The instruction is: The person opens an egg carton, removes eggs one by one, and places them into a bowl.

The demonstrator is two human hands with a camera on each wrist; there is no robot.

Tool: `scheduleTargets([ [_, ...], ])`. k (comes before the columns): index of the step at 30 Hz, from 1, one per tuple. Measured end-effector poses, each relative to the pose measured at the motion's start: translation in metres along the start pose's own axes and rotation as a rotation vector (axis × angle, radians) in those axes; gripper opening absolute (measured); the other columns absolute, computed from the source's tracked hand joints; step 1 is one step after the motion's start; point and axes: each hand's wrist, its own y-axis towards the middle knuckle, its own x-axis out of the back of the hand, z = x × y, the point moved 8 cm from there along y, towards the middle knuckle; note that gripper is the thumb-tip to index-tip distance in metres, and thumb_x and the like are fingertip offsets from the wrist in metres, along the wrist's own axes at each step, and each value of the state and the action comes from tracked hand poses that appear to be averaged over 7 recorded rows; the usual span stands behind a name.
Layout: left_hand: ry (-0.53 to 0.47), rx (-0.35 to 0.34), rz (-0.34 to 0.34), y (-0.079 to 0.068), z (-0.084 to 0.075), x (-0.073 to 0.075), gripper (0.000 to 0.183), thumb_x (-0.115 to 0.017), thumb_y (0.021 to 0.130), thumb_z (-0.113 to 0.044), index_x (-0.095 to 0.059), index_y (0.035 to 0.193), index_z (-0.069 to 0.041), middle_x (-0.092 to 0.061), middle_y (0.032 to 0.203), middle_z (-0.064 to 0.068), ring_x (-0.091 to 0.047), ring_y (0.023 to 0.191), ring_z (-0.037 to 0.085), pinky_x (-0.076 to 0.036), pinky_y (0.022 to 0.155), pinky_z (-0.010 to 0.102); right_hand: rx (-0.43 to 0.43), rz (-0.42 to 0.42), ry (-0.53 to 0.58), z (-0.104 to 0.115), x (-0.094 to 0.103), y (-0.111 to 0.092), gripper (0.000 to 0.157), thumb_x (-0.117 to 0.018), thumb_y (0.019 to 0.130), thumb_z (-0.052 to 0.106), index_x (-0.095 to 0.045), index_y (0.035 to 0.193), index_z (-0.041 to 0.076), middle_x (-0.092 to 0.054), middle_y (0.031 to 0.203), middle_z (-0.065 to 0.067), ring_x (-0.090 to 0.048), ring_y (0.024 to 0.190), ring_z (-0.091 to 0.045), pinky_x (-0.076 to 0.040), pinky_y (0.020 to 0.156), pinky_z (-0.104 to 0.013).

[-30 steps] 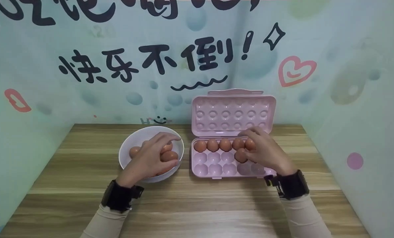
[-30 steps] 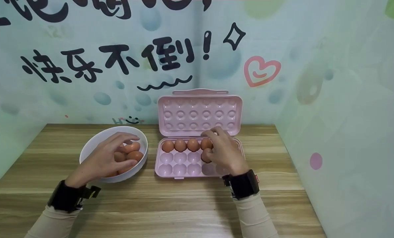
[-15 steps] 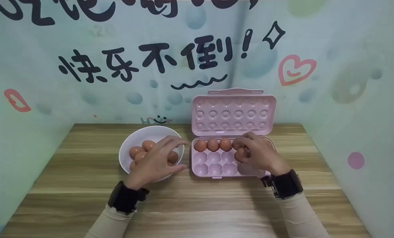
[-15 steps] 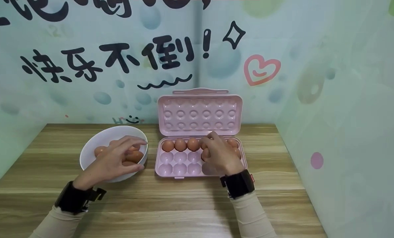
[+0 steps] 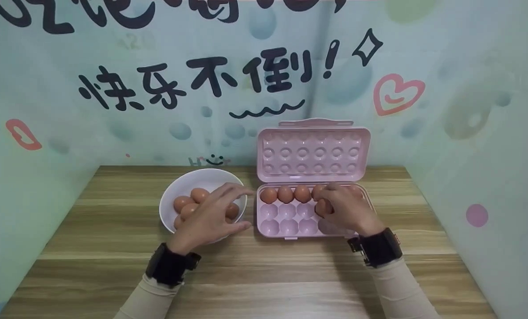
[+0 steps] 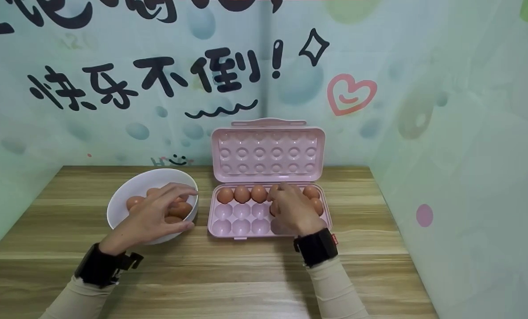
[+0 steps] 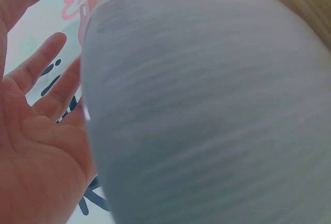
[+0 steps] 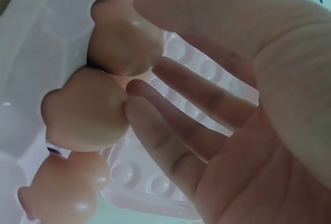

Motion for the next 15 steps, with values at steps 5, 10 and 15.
scheduleTargets([
  [5,-0.013,0.004,0.006,0.001,0.000,0.000,0.065,-0.089,0.088,-0.030,-0.059,0.146,-0.025,-0.057,0.145,0.001,-0.055,0.134,0.022,-0.047,0.114,0.044,-0.068,0.051,-0.011,0.000,-0.007,0.001,0.028,-0.087,0.064,0.003,-0.067,0.080,0.015,-0.058,0.089,0.000,-0.057,0.085,-0.017,-0.038,0.073,-0.040],
  [10,-0.010,0.011,0.005,0.002,0.001,-0.001,0.065,-0.089,0.088,-0.030,-0.060,0.145,-0.028,-0.057,0.144,-0.001,-0.056,0.132,0.021,-0.047,0.113,0.043,-0.097,0.060,-0.037,0.000,-0.010,0.003,0.029,-0.083,0.061,-0.002,-0.062,0.074,0.013,-0.055,0.089,0.001,-0.053,0.090,-0.022,-0.035,0.069,-0.040],
  [15,0.010,0.006,0.000,0.003,0.001,-0.001,0.065,-0.089,0.088,-0.032,-0.060,0.146,-0.028,-0.057,0.145,-0.003,-0.054,0.133,0.014,-0.047,0.113,0.040,0.015,0.025,-0.069,0.006,-0.013,0.007,0.024,-0.077,0.058,-0.006,-0.060,0.066,0.009,-0.048,0.078,0.003,-0.052,0.088,-0.025,-0.036,0.059,-0.035],
])
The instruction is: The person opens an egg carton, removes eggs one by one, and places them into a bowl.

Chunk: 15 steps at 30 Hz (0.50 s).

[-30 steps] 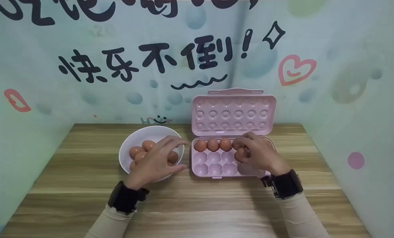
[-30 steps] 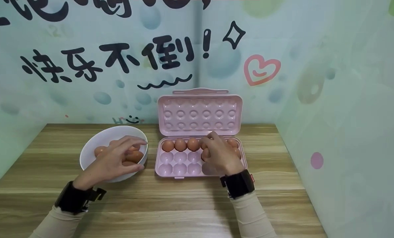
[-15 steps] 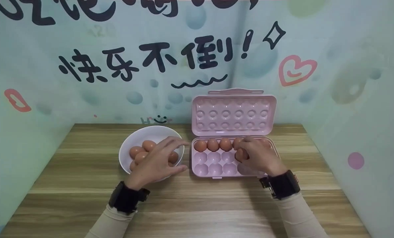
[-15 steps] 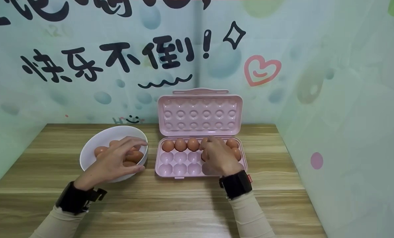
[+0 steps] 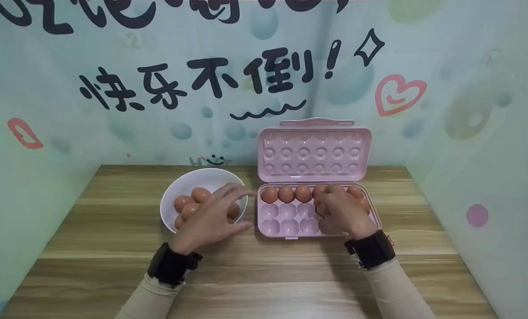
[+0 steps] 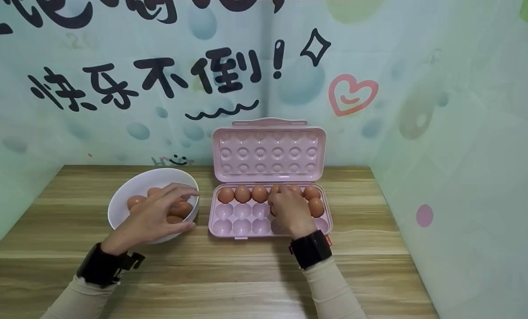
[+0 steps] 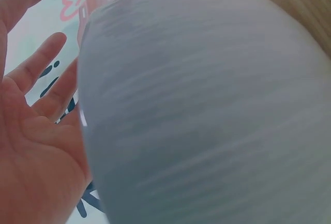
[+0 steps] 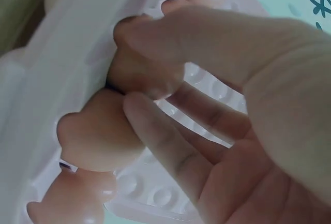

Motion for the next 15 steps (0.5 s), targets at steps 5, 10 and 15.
scheduleTargets([
  [5,0.000,0.001,-0.003,0.0000,0.0004,0.0000,0.065,-0.089,0.087,-0.032,-0.061,0.145,-0.025,-0.057,0.146,-0.003,-0.054,0.134,0.014,-0.047,0.113,0.040,0.059,-0.030,0.016,0.0031,-0.0006,0.0025,0.025,-0.075,0.057,-0.009,-0.060,0.066,0.009,-0.048,0.075,0.002,-0.051,0.081,-0.023,-0.038,0.058,-0.031],
  [10,-0.002,0.005,0.001,-0.0002,0.0004,0.0002,0.065,-0.089,0.087,-0.031,-0.061,0.145,-0.026,-0.057,0.145,-0.002,-0.054,0.134,0.014,-0.048,0.113,0.041,0.099,-0.042,0.056,0.0040,0.0009,0.0056,0.024,-0.069,0.057,-0.013,-0.059,0.066,0.008,-0.050,0.068,0.001,-0.045,0.062,-0.012,-0.029,0.048,-0.025],
  [15,0.003,0.014,0.006,-0.0003,0.0005,0.0007,0.064,-0.088,0.088,-0.032,-0.061,0.145,-0.025,-0.057,0.145,-0.002,-0.054,0.133,0.015,-0.048,0.113,0.042,0.036,-0.035,0.149,-0.0019,0.0051,0.0067,0.022,-0.068,0.069,-0.012,-0.057,0.070,0.007,-0.043,0.063,0.007,-0.041,0.060,-0.007,-0.025,0.053,-0.025],
])
